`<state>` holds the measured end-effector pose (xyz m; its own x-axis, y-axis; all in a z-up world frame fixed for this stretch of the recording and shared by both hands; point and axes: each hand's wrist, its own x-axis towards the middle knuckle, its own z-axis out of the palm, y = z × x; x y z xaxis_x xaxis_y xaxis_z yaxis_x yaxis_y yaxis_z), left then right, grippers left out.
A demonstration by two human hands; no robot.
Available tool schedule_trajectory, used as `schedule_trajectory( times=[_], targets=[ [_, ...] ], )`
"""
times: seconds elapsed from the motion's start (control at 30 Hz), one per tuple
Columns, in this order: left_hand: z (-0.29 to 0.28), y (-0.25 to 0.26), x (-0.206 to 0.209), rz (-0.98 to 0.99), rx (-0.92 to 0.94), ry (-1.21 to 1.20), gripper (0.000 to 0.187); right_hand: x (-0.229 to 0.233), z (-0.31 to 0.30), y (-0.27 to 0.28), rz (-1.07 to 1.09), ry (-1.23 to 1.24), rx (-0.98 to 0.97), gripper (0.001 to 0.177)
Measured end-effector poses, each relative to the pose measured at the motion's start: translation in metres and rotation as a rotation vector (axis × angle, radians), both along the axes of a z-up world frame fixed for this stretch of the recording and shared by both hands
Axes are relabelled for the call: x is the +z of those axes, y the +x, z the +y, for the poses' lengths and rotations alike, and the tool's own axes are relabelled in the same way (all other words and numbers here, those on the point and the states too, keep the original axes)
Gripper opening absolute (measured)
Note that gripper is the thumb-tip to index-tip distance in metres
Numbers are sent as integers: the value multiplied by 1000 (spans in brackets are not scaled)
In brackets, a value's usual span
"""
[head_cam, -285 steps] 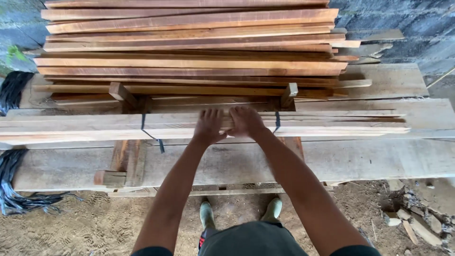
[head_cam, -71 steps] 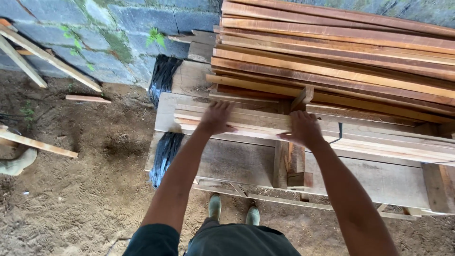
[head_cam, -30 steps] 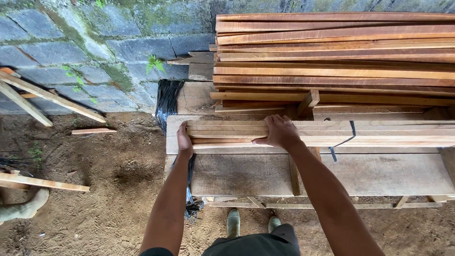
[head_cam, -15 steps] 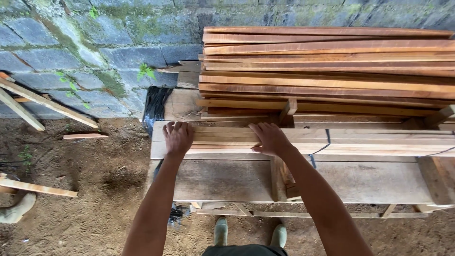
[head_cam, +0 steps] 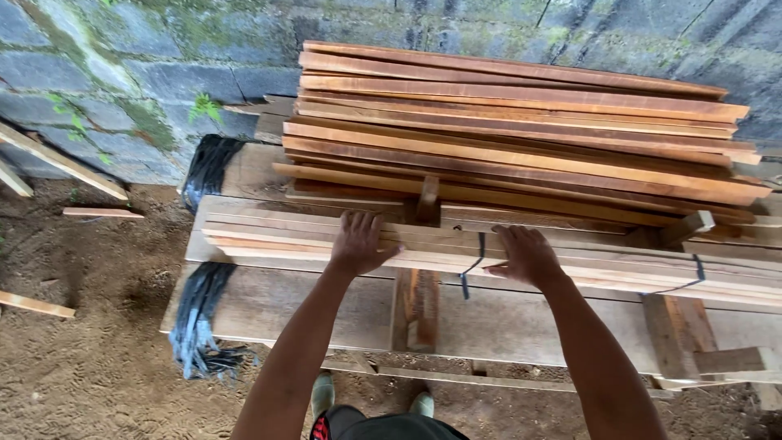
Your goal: The recorder is aligning long pieces of wooden lumber and tying them together into bundles using black plastic straps.
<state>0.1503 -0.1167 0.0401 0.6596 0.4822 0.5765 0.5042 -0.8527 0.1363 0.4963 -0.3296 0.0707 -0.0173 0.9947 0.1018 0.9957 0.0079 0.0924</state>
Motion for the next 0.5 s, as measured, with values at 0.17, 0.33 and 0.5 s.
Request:
schedule_trajectory(
  times=[0.17,0.33,0.5],
  targets=[
    [-18,36,-3,25,-67,50,97,-29,-17,40,-1,209,6,85],
    [-12,37,2,144,-59,73,102,-27,-16,40,29,177,-33,84],
    [-18,39,14,144,-57,55,93,-33,-15,43,19,289,33,79]
  ],
)
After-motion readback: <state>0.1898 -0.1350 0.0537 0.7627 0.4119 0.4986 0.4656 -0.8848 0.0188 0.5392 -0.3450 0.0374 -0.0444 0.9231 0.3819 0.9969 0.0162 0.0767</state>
